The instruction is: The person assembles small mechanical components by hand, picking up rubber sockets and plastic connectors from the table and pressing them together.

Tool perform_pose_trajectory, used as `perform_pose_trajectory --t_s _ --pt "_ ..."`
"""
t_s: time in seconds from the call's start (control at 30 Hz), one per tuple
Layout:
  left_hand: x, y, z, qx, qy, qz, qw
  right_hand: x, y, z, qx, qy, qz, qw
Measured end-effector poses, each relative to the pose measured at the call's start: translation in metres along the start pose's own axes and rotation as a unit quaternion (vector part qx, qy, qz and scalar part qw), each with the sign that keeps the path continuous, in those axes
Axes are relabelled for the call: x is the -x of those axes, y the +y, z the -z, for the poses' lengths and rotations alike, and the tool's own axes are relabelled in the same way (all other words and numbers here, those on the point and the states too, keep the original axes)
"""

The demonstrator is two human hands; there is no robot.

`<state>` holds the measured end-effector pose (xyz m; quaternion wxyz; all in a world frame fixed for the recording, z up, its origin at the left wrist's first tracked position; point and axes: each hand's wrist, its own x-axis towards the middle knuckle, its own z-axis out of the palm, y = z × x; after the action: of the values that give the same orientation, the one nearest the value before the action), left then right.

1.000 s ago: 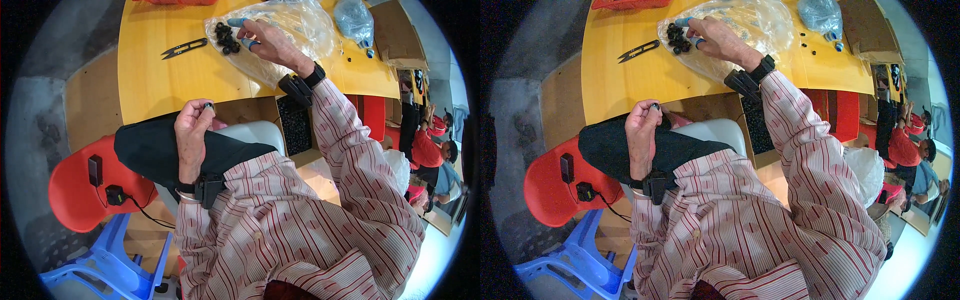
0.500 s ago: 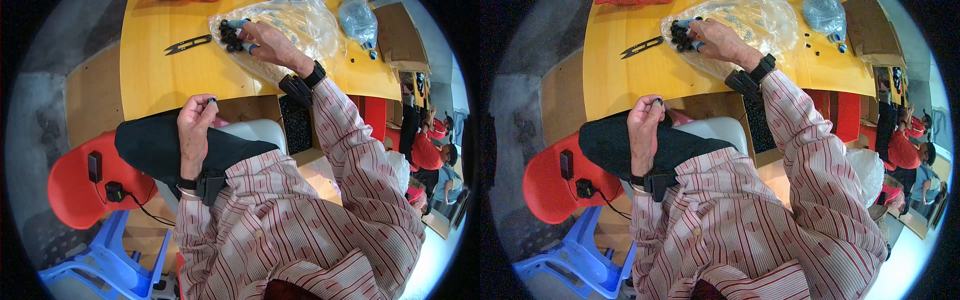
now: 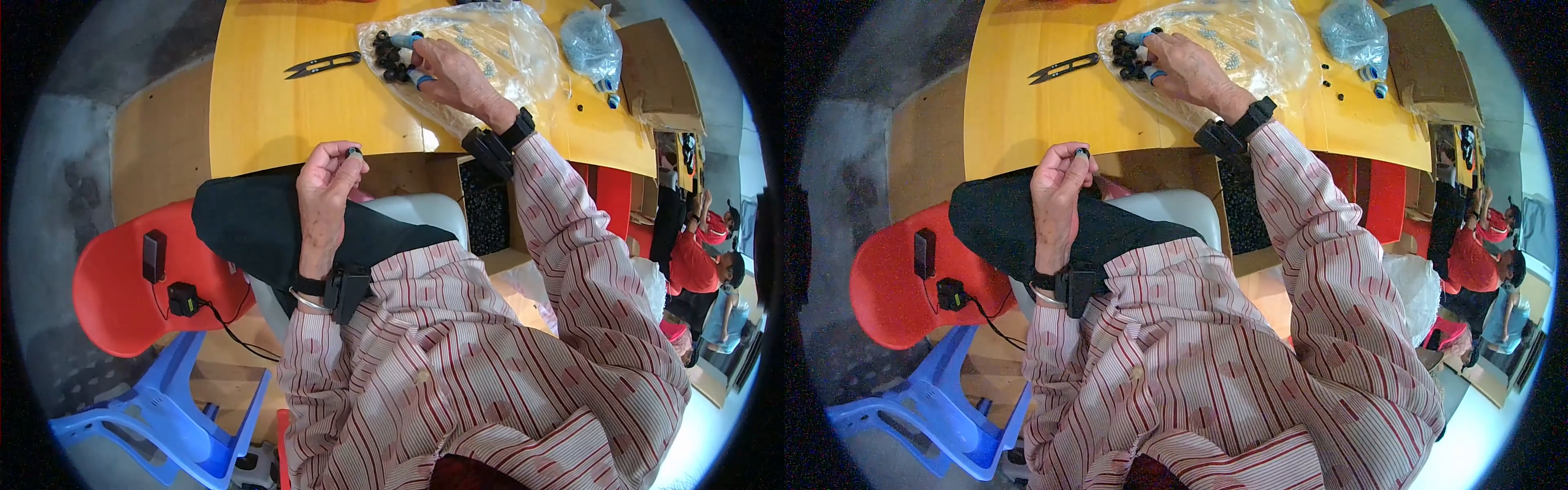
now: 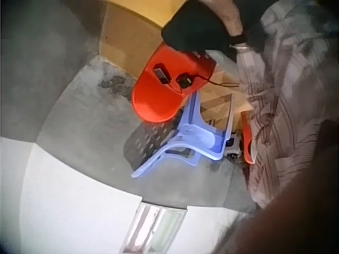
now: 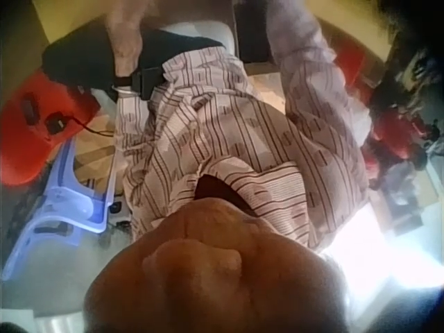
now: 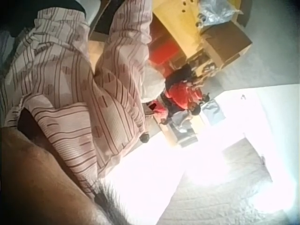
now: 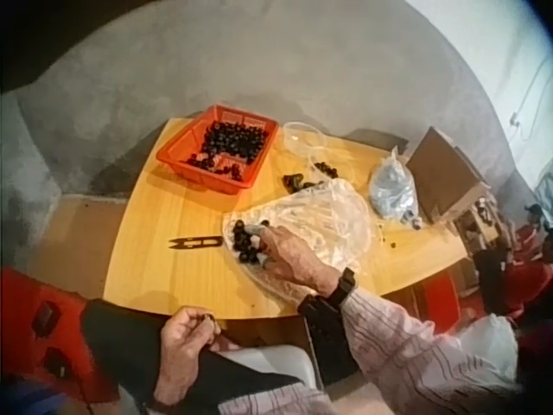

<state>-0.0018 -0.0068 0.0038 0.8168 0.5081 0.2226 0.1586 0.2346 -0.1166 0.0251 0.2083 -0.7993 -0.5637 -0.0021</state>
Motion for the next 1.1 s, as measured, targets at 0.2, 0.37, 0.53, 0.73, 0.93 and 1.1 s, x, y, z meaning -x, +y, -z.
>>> perform_pose_trajectory --t_s 0.2,0.37,0.53,0.73,0.93,1.1 --pt "-0.003 -0.003 -0.002 -0.001 0.002 -0.016 1.000 0.007 -0.006 0.017 -0.024 0.029 0.014 0.999" --pt "-0.004 -0.002 -0.003 0.017 0.032 -0.039 0.999 0.011 -0.060 0.023 -0.134 -0.031 0.018 0.990" --pt "-0.006 -0.002 -0.006 0.013 0.060 -0.078 0.995 0.012 -0.093 0.021 -0.150 -0.084 0.097 0.980" --pt "-0.004 0.003 -0.010 0.040 0.054 -0.083 0.994 0.013 -0.106 0.014 -0.151 -0.108 0.125 0.975" --pt "-0.001 0.000 -0.004 0.130 0.080 -0.055 0.987 0.021 -0.105 0.004 -0.209 -0.025 0.077 0.975" --pt "-0.004 0.001 0.000 0.179 0.052 -0.054 0.981 0.033 -0.120 0.000 -0.210 0.027 0.067 0.975"
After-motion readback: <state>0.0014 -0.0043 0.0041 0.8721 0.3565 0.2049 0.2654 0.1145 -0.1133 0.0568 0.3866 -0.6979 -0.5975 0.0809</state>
